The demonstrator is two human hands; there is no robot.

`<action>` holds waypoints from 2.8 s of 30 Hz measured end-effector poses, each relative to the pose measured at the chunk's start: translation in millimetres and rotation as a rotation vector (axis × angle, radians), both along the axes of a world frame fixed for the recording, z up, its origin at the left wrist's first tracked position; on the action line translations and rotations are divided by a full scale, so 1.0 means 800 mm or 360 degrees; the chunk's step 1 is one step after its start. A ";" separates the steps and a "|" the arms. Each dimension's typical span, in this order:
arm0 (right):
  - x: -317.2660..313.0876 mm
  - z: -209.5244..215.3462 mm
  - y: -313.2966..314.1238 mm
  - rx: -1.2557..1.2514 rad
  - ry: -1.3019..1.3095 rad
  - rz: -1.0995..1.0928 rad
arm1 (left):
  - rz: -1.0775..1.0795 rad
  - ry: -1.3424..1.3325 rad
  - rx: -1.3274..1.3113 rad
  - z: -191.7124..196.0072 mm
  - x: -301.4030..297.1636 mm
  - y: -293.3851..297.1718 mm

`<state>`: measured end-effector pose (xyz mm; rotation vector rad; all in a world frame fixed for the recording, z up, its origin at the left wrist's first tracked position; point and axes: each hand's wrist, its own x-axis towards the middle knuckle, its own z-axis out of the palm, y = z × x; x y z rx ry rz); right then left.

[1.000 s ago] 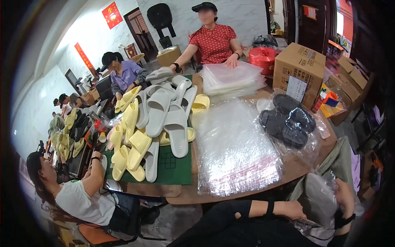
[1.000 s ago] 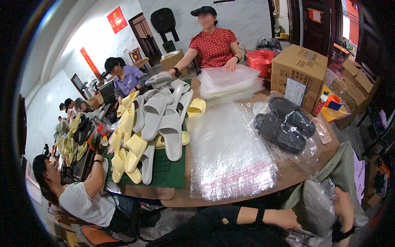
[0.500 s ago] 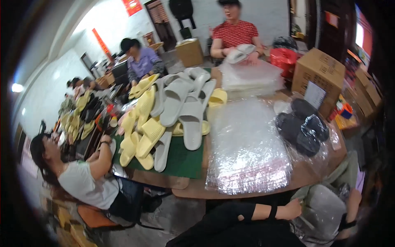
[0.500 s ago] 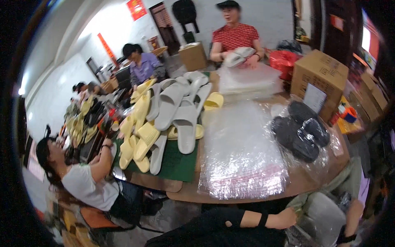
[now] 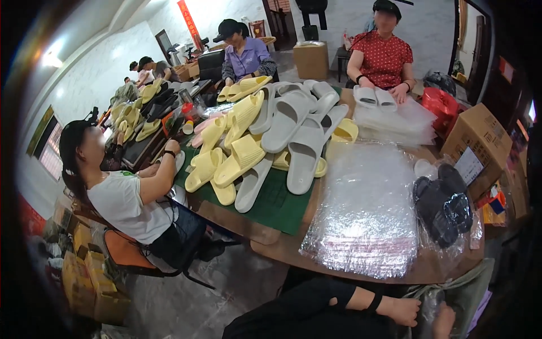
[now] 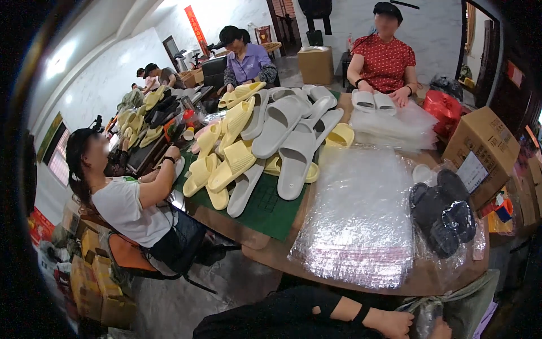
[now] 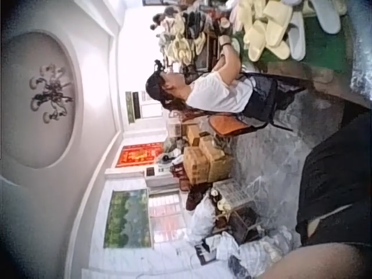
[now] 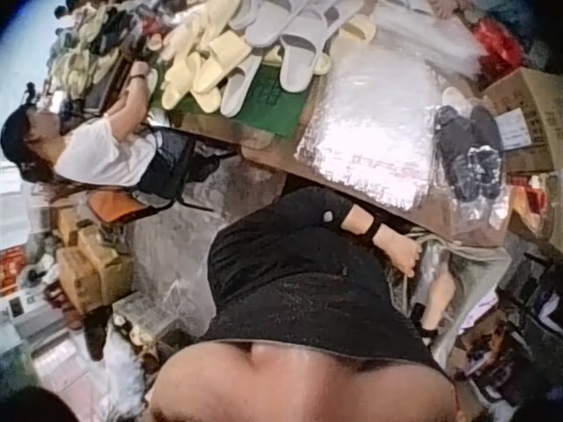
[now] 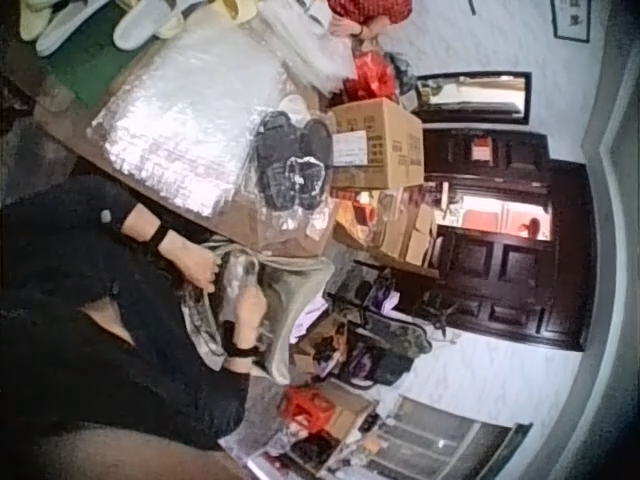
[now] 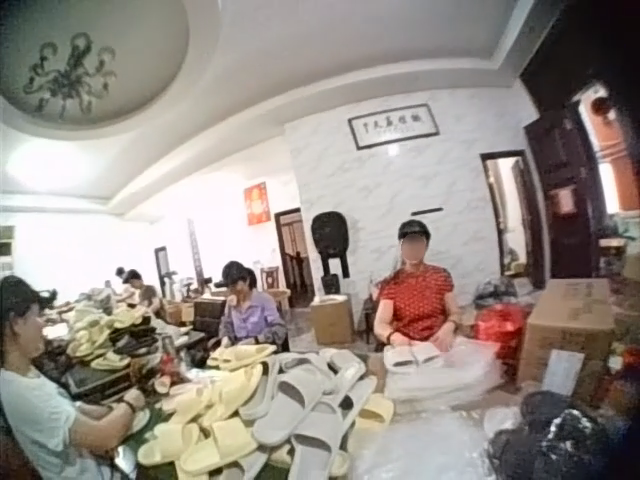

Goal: Packing finished sandals/slippers into plastic bags and placing them into a larger transport bag.

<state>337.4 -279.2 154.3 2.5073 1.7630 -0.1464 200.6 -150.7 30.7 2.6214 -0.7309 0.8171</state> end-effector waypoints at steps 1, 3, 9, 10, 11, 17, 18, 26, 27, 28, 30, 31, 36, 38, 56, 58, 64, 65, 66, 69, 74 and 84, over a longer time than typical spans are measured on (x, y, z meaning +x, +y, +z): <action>-0.038 0.022 0.024 -0.0132 0.0018 -0.0063 | 0.0002 0.0018 -0.0003 -0.002 0.002 0.000; -0.057 0.023 0.042 -0.0134 0.0296 -0.0458 | 0.0005 0.0026 -0.0002 -0.003 0.002 0.002; 0.053 -0.043 0.030 0.0064 -0.0185 -0.0209 | 0.0058 0.0040 0.0002 -0.007 -0.013 0.002; 0.068 -0.055 0.025 0.0065 -0.0182 -0.0206 | 0.0067 0.0023 -0.0006 -0.011 -0.014 -0.002; 0.091 -0.070 0.016 0.0143 -0.0127 -0.0255 | 0.0070 0.0002 -0.0014 -0.013 -0.015 -0.003; 0.116 -0.088 -0.003 0.0219 -0.0085 -0.0263 | 0.0045 0.0161 -0.0018 0.025 -0.035 0.007; 0.111 -0.081 0.007 0.0111 0.0001 -0.0258 | 0.0041 0.0143 -0.0075 0.028 -0.039 0.012; 0.084 0.040 -0.025 -0.0469 -0.0028 -0.0431 | 0.0031 0.0226 -0.0025 0.069 -0.038 0.048; 0.077 0.067 -0.034 -0.0471 -0.0027 -0.0597 | 0.0050 0.0239 -0.0006 0.074 -0.037 0.047; 0.063 0.098 -0.026 -0.0436 -0.0022 -0.0798 | 0.0056 0.0290 0.0047 0.073 -0.035 0.046; 0.061 0.130 -0.038 -0.0487 -0.0351 -0.0847 | 0.0018 0.0300 0.0060 0.075 -0.034 0.041; 0.064 0.136 -0.039 -0.0521 -0.0485 -0.0802 | 0.0003 0.0314 0.0075 0.069 -0.033 0.038; 0.068 0.110 -0.015 -0.0297 -0.0438 -0.0369 | -0.0067 0.0381 0.0152 0.080 -0.035 0.033; 0.068 0.045 0.018 -0.0508 -0.0260 -0.0235 | -0.0073 0.0377 0.0158 0.077 -0.041 0.034; 0.085 -0.200 0.103 0.0064 -0.0294 -0.0393 | -0.0184 0.0442 0.0159 0.081 -0.045 0.052; 0.095 -0.216 0.139 -0.0312 -0.0062 -0.0444 | -0.0179 0.0526 0.0178 0.080 -0.049 0.061; 0.200 -0.387 0.099 0.0256 0.0168 -0.0841 | -0.0544 0.0427 0.0045 0.100 -0.032 0.018; 0.198 -0.417 0.038 0.0471 0.0049 -0.0761 | -0.0521 0.0510 -0.0019 0.096 -0.035 0.030; 0.212 -0.424 -0.079 0.0683 -0.0082 -0.0731 | -0.0581 0.0521 -0.0070 0.091 -0.033 0.029; 0.150 -0.339 0.105 0.0225 0.0041 -0.0218 | -0.0263 0.0623 -0.0275 0.046 -0.052 0.056; 0.033 -0.067 0.099 -0.0615 0.0057 -0.0096 | -0.0127 0.0416 -0.0188 0.064 -0.064 0.044; 0.025 0.036 0.302 0.0534 0.0054 -0.0075 | -0.0063 0.0379 -0.0164 0.055 -0.062 0.038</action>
